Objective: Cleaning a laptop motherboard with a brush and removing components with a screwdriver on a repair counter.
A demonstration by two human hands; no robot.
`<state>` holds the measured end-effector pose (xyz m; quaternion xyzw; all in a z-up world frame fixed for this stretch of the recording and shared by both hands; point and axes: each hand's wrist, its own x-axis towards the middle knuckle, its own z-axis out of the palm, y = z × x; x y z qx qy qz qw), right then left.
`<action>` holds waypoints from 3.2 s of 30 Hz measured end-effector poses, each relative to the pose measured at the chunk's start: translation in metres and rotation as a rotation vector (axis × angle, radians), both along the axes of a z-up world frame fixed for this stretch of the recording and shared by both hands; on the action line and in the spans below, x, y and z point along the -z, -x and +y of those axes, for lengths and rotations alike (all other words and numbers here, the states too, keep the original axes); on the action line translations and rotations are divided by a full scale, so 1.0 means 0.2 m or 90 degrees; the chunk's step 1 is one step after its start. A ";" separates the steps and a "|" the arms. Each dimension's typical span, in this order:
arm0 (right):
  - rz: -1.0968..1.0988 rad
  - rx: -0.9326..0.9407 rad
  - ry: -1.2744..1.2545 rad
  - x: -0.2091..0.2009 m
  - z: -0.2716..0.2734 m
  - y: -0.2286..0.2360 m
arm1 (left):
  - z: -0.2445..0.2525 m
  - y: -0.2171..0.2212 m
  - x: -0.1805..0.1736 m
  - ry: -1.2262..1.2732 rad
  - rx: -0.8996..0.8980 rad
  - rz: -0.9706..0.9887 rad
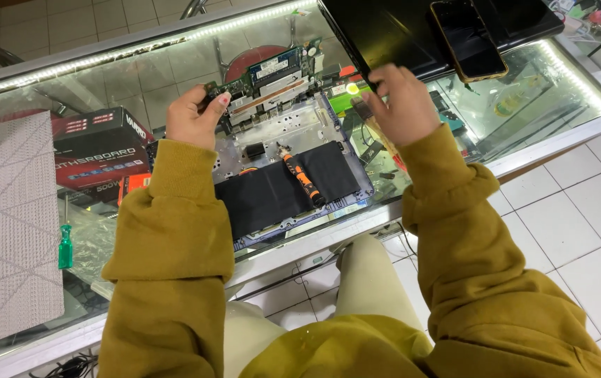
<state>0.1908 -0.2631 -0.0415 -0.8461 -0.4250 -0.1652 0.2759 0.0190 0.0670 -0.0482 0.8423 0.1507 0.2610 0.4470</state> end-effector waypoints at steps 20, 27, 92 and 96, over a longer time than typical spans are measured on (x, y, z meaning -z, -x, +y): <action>0.401 -0.133 -0.146 -0.04 -0.02 0.45 | 0.01 -0.01 0.00 0.064 0.040 0.006; 0.290 -0.165 -0.181 -0.14 0.12 0.58 | 0.02 -0.03 0.01 0.114 0.023 0.035; -0.172 -0.403 -0.195 -0.09 0.36 0.54 | 0.03 -0.04 0.01 0.196 0.050 0.019; -0.215 -0.425 -0.122 -0.07 0.37 0.56 | 0.05 -0.05 0.04 0.207 0.072 -0.019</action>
